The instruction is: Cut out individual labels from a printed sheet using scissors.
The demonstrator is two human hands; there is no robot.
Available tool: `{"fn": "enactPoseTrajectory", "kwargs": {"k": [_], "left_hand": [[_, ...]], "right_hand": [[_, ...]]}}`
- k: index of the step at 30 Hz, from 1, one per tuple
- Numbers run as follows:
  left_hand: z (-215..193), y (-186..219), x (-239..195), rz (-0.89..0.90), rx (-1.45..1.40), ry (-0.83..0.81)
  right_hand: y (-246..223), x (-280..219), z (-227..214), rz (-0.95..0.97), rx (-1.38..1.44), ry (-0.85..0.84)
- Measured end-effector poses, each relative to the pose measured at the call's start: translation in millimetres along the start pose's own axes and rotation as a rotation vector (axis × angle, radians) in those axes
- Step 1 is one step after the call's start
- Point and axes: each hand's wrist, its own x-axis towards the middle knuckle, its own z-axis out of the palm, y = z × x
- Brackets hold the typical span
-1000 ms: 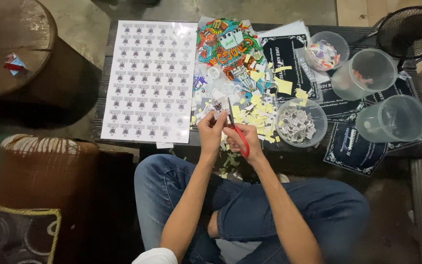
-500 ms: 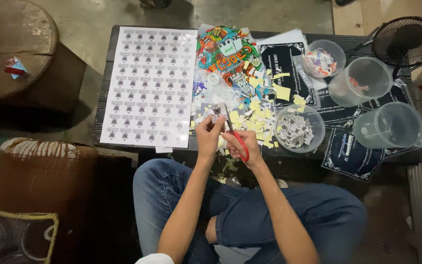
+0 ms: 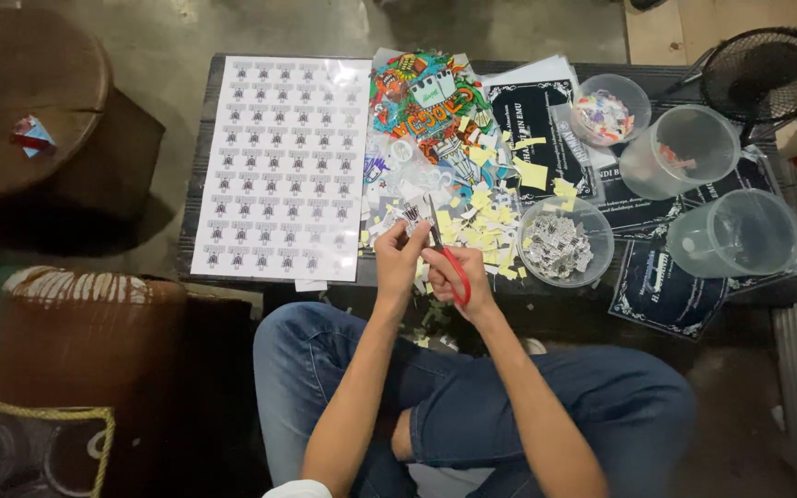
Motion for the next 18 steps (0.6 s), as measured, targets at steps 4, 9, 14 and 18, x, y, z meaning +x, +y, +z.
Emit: {"fn": "enactPoseTrajectory", "kwargs": {"k": [4, 9, 14, 18], "left_hand": [[4, 11, -4, 0.004, 0.008, 0.009], [-2, 19, -2, -0.002, 0.048, 0.047], [-6, 25, 2, 0.002, 0.053, 0.07], [-6, 36, 0, 0.039, 0.058, 0.07]], "right_hand": [[1, -1, 1, 0.02, 0.016, 0.02], [1, 0, -1, 0.043, -0.009, -0.003], [-8, -3, 4, 0.027, -0.06, -0.018], [-10, -5, 6, 0.034, -0.109, -0.028]]}}
